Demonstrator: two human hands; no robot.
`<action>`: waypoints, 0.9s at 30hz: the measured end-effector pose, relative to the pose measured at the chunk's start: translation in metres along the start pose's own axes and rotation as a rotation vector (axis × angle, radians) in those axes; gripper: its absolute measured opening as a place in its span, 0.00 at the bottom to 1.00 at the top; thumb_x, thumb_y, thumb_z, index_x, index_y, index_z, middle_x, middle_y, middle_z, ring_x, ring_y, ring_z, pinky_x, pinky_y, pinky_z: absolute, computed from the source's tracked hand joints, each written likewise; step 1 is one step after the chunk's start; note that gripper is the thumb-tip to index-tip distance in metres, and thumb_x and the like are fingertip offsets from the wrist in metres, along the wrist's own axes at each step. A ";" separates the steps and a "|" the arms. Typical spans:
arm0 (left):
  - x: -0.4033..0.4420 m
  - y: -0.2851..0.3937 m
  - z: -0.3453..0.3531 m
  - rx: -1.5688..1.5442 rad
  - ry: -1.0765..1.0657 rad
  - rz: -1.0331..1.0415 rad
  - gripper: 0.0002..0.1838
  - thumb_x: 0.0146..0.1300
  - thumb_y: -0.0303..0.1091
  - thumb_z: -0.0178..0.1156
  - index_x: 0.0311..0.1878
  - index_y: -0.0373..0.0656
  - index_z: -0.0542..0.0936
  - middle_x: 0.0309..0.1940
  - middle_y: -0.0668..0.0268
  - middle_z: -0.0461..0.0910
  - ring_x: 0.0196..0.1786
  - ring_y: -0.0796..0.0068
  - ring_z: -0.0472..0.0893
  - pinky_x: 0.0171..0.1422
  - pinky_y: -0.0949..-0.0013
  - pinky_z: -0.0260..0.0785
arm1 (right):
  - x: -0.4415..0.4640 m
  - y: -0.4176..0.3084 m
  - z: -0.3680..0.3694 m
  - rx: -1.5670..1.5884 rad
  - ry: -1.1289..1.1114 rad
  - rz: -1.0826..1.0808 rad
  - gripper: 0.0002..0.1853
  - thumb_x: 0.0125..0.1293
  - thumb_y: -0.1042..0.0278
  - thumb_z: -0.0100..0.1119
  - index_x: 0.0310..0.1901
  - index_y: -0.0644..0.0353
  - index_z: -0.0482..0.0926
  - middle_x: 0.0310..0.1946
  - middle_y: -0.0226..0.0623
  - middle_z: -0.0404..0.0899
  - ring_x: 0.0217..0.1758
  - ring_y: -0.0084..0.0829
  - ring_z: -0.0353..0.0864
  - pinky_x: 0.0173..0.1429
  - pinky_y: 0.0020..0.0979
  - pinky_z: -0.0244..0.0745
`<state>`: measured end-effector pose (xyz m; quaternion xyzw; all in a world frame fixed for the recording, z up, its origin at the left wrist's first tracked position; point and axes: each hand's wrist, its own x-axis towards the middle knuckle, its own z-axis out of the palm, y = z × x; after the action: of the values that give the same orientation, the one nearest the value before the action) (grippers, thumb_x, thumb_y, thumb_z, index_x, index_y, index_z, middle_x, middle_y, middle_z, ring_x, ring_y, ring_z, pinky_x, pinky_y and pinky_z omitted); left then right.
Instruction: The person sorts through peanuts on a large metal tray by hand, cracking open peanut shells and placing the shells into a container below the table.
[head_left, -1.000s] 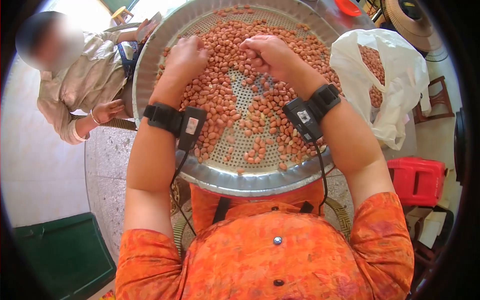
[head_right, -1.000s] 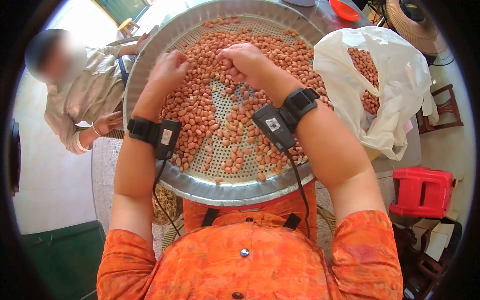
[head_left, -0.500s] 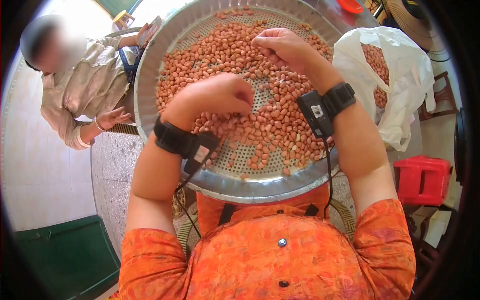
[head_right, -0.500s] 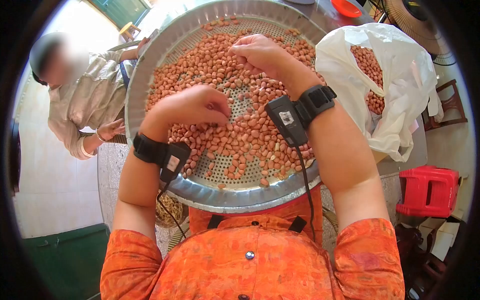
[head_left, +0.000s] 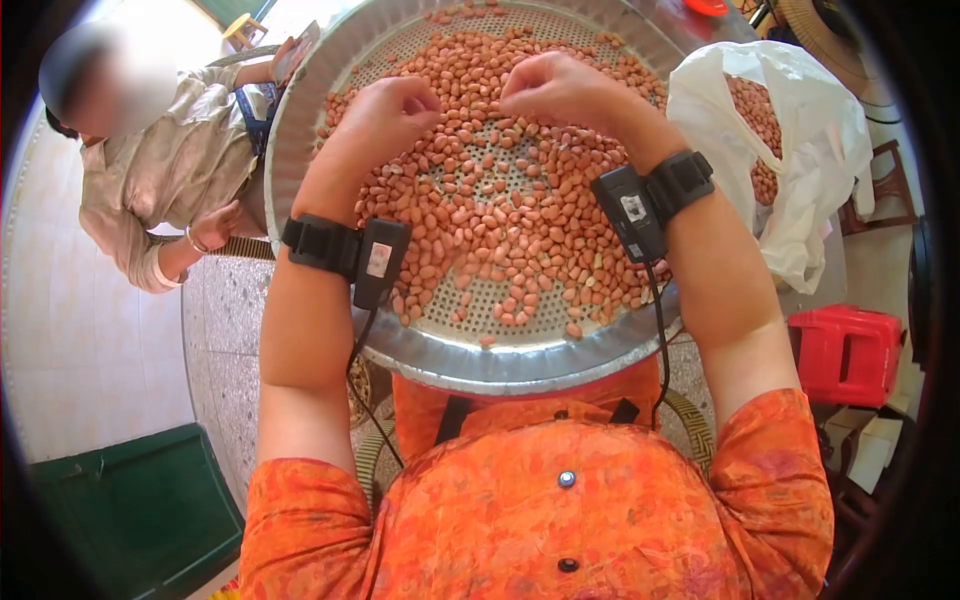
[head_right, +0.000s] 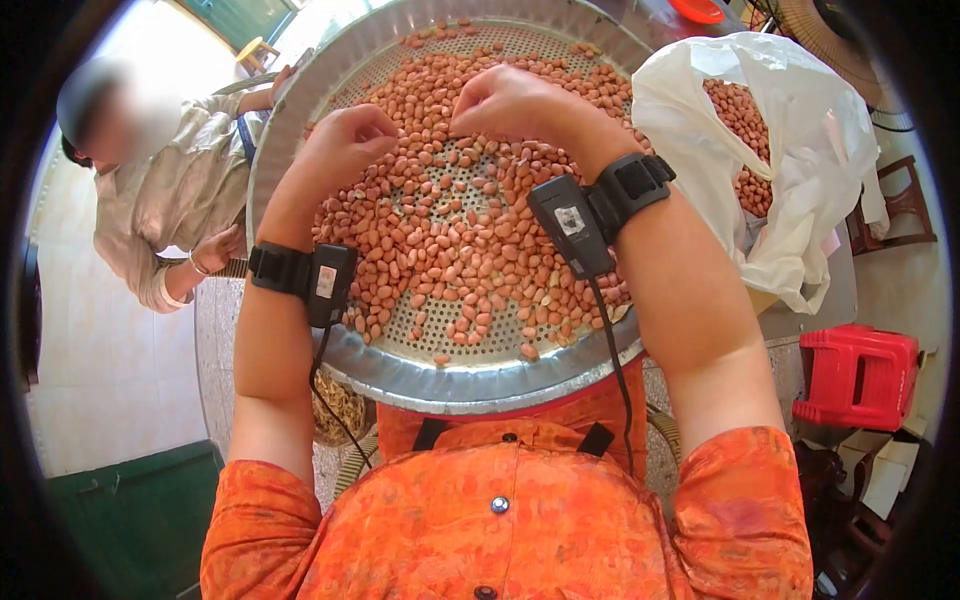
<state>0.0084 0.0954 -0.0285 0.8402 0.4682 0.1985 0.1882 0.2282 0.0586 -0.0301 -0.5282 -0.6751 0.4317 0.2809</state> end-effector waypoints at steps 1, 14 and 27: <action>-0.001 0.006 0.000 -0.074 -0.158 0.019 0.13 0.44 0.36 0.61 0.33 0.40 0.77 0.25 0.62 0.77 0.29 0.73 0.76 0.34 0.72 0.67 | -0.003 -0.006 0.003 -0.180 -0.082 -0.026 0.08 0.50 0.65 0.60 0.29 0.60 0.77 0.19 0.25 0.72 0.21 0.18 0.70 0.24 0.22 0.64; 0.002 -0.016 -0.002 0.284 0.009 -0.106 0.10 0.46 0.33 0.61 0.33 0.42 0.77 0.26 0.63 0.76 0.30 0.71 0.76 0.35 0.69 0.68 | 0.003 0.008 0.030 -0.617 0.176 -0.039 0.09 0.50 0.70 0.56 0.35 0.58 0.79 0.31 0.37 0.78 0.36 0.31 0.78 0.41 0.30 0.71; 0.002 -0.021 -0.005 0.053 -0.138 -0.112 0.09 0.44 0.32 0.63 0.29 0.40 0.77 0.22 0.67 0.75 0.25 0.77 0.73 0.28 0.72 0.66 | -0.011 -0.027 0.065 -0.755 -0.120 -0.168 0.08 0.49 0.69 0.48 0.32 0.53 0.77 0.29 0.39 0.77 0.36 0.40 0.76 0.40 0.37 0.70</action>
<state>-0.0080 0.1083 -0.0349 0.8292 0.5053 0.1170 0.2084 0.1647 0.0272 -0.0363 -0.5111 -0.8425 0.1587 0.0609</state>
